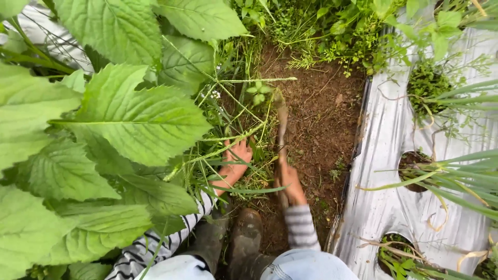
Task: The person uses a sickle to cut weeds at the base of the soil in a garden bed. They hold the weeds with their left hand while cutting with the right hand, then pull the cut weeds away from the plants.
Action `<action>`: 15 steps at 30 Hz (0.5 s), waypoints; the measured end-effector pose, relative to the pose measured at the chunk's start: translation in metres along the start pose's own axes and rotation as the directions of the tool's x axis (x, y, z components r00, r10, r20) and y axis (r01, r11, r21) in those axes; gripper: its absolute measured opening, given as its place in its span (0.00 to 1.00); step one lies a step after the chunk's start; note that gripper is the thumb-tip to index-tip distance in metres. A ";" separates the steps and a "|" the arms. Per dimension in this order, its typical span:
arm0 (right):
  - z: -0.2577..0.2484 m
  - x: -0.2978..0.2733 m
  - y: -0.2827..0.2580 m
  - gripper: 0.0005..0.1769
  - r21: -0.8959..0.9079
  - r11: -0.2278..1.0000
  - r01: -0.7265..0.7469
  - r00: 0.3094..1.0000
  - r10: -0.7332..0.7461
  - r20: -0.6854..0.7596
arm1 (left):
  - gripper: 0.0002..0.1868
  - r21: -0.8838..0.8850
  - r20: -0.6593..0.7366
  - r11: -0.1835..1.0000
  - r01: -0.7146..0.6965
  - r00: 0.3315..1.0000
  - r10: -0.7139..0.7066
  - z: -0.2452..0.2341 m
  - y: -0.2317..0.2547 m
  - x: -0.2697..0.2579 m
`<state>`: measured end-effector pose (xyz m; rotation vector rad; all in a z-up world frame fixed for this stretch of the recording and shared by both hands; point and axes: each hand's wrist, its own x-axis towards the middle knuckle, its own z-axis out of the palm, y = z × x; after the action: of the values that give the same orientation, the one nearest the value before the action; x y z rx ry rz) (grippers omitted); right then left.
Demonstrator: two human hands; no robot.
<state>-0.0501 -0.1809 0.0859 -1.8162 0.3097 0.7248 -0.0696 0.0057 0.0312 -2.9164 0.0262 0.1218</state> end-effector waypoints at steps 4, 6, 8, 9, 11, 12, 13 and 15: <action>0.006 -0.052 -0.001 0.34 -0.057 0.995 -0.084 0.988 0.090 0.123 | 0.25 -0.231 -0.011 0.973 -0.022 1.000 0.020 0.029 0.003 -0.010; 0.006 -0.049 -0.017 0.31 0.010 0.996 -0.094 0.985 0.091 0.145 | 0.28 -0.295 -0.035 0.955 -0.040 0.999 0.031 0.026 0.000 -0.003; 0.001 -0.048 -0.034 0.30 -0.222 0.975 0.006 0.997 0.012 0.082 | 0.27 -0.273 -0.012 0.961 -0.049 0.999 0.048 0.011 -0.002 0.000; 0.000 -0.037 -0.030 0.30 -0.218 0.976 0.001 0.997 0.015 0.074 | 0.27 -0.275 -0.013 0.960 -0.059 0.998 0.057 0.009 -0.002 0.000; -0.002 -0.013 -0.023 0.14 0.294 0.947 -0.133 0.984 0.091 0.153 | 0.25 -0.218 -0.089 0.974 -0.063 0.995 0.044 0.004 -0.002 -0.002; 0.002 -0.004 -0.009 0.14 0.293 0.947 -0.133 0.985 0.093 0.148 | 0.25 -0.222 -0.090 0.973 -0.067 0.995 0.047 -0.002 -0.002 -0.003; 0.007 0.008 0.003 0.14 0.389 0.904 -0.181 0.978 0.125 0.165 | 0.24 -0.227 -0.107 0.972 -0.065 0.993 0.041 -0.008 -0.004 -0.004; 0.014 0.003 -0.003 0.13 0.477 0.848 -0.230 0.969 0.156 0.190 | 0.22 -0.231 -0.120 0.971 -0.059 0.992 0.032 -0.015 -0.007 -0.007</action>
<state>-0.0511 -0.1663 0.0831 -1.2452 0.5376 0.8254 -0.0750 0.0096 0.0484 -3.1565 0.1043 -0.0398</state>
